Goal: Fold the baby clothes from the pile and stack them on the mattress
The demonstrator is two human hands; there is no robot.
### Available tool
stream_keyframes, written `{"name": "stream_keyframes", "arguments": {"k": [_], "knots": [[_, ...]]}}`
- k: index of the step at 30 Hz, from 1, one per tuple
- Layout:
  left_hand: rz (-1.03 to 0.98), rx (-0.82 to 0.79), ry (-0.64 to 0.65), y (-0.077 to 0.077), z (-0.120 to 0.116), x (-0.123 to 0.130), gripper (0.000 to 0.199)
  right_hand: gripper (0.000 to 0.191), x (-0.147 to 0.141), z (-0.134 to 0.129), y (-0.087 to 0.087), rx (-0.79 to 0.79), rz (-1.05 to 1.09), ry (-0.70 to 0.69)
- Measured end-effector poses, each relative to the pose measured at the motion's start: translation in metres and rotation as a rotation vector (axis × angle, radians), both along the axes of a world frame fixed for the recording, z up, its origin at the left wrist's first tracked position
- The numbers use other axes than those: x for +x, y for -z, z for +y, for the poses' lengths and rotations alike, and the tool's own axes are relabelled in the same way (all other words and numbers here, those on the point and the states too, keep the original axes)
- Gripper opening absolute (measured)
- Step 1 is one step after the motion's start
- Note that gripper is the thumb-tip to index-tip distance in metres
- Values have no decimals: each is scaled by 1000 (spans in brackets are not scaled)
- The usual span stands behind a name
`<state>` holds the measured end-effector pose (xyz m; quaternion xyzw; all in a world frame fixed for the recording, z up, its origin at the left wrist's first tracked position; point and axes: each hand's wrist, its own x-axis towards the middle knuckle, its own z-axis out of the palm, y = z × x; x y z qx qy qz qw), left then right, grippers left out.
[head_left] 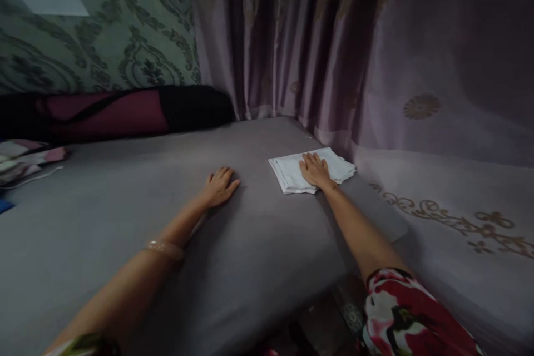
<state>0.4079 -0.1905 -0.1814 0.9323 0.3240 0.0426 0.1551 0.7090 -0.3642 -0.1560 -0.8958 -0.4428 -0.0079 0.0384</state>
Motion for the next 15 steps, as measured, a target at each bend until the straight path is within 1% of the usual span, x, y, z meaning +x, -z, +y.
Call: {"name": "stream_keyframes", "arguments": {"k": [2,3,6,8,11,15], "knots": [[50,33,-56,3,12,-37,66,58,-5,3,-4,-22,-6,1],[62,52,-80,4,18,-56,66,57,-10,5,-6,-16,-22,-20],[93,82,-166,9,31,-106,65,57,-32,14,-6,26,-61,-169],[107,102,-227,10,37,-131,63,58,-45,19,-3,13,-42,-249],[115,145,-278,9,38,-155,62,59,-52,23,2,-45,-45,-267],[108,178,-282,3,32,-166,63,63,-38,28,8,-95,-59,-262]]}}
